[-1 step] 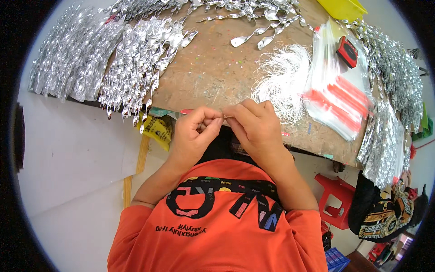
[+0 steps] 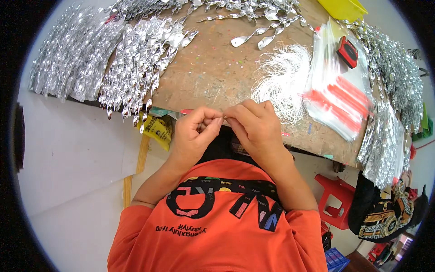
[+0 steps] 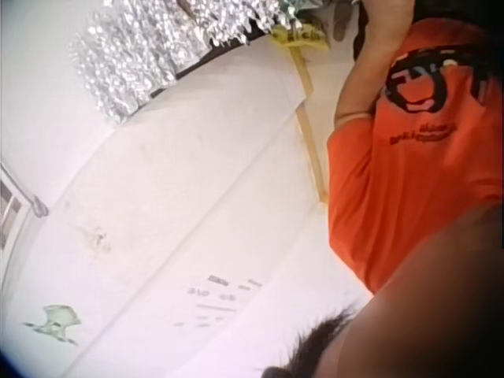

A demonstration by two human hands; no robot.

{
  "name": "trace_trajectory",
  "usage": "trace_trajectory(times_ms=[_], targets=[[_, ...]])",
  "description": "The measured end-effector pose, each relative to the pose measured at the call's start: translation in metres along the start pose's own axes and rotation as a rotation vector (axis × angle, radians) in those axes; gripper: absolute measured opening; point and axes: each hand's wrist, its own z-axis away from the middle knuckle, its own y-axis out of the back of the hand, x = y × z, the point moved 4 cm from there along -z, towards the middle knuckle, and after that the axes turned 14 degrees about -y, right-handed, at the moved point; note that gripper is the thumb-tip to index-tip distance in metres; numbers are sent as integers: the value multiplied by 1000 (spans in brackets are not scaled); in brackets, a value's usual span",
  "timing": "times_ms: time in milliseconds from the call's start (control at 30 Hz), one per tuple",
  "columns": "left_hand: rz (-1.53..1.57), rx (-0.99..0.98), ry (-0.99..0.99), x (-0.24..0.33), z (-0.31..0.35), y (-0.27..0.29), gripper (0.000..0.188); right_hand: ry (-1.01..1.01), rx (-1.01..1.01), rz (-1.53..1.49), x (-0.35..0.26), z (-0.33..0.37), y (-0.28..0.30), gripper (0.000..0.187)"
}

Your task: Manually assembling and packaging silver tinsel garlands into plastic bags at a factory workstation.

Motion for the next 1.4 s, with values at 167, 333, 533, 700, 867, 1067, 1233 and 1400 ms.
trace_trajectory(times_ms=[167, 333, 533, 700, 867, 1067, 1233, 1400], targets=[[137, 12, 104, -2, 5, -2, 8, -13, 21, -46, 4, 2, -5, 14], [364, 25, 143, -8, 6, -9, 11, -593, -144, -1033, 18, 8, -19, 4], [353, 83, 56, -7, 3, -5, 15, -570, -321, -1196, 22, 4, -24, 6], [448, 109, 98, -7, 2, -4, 15, -564, -338, -1158, 25, 5, -24, 6], [449, 118, 129, -9, 3, -4, 15, -571, -345, -1128, 25, 6, -25, 7], [425, 77, 178, -13, 2, -4, 12, -589, -394, -1135, 20, 6, -21, 7], [344, 60, 94, -13, 3, -7, 8, -349, -270, -612, 22, -2, -10, 8], [-97, 41, -162, -4, 1, -4, 2, -242, -185, -525, 14, -6, -7, 7]])
